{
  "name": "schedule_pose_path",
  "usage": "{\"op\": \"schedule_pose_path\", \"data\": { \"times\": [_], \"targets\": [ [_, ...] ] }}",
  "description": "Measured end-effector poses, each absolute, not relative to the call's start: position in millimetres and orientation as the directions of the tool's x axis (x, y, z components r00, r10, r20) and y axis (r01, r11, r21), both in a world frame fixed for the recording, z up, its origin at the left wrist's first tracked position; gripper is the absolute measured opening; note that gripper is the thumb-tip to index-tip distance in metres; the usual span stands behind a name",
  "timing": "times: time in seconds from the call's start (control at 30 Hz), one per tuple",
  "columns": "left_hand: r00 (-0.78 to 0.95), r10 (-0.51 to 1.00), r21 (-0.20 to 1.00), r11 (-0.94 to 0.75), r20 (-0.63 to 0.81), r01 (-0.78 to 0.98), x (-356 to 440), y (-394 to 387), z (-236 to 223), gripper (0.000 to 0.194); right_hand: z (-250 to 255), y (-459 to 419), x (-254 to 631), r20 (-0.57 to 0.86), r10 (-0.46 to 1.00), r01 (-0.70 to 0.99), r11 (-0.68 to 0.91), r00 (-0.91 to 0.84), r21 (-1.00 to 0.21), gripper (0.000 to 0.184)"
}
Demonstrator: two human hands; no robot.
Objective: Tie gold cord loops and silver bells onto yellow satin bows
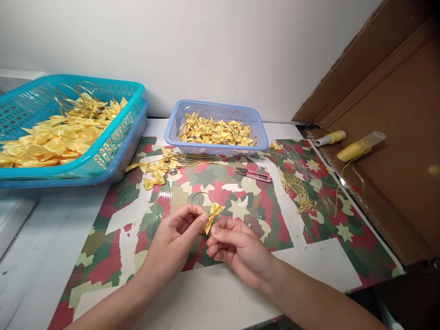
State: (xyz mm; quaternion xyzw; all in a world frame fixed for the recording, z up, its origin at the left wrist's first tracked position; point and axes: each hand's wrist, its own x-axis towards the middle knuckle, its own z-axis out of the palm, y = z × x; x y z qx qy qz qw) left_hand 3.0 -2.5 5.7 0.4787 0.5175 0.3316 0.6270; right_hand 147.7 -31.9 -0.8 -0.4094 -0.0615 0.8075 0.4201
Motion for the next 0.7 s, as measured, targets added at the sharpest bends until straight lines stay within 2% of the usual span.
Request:
{"op": "schedule_pose_path", "data": {
  "times": [0.33,0.7],
  "targets": [
    [0.233,0.927,0.954,0.267,-0.293,0.136,1.6,1.8,14.9,0.025,-0.5,-31.3,148.3,-0.603,0.736,-0.618,-0.636,-0.308,-0.461,0.031],
    [0.235,0.941,0.962,0.205,-0.245,0.181,-1.1,1.7,15.9,0.022,-3.5,-33.0,147.1,-0.564,0.768,-0.570,-0.620,-0.302,-0.539,0.032]
  ]
}}
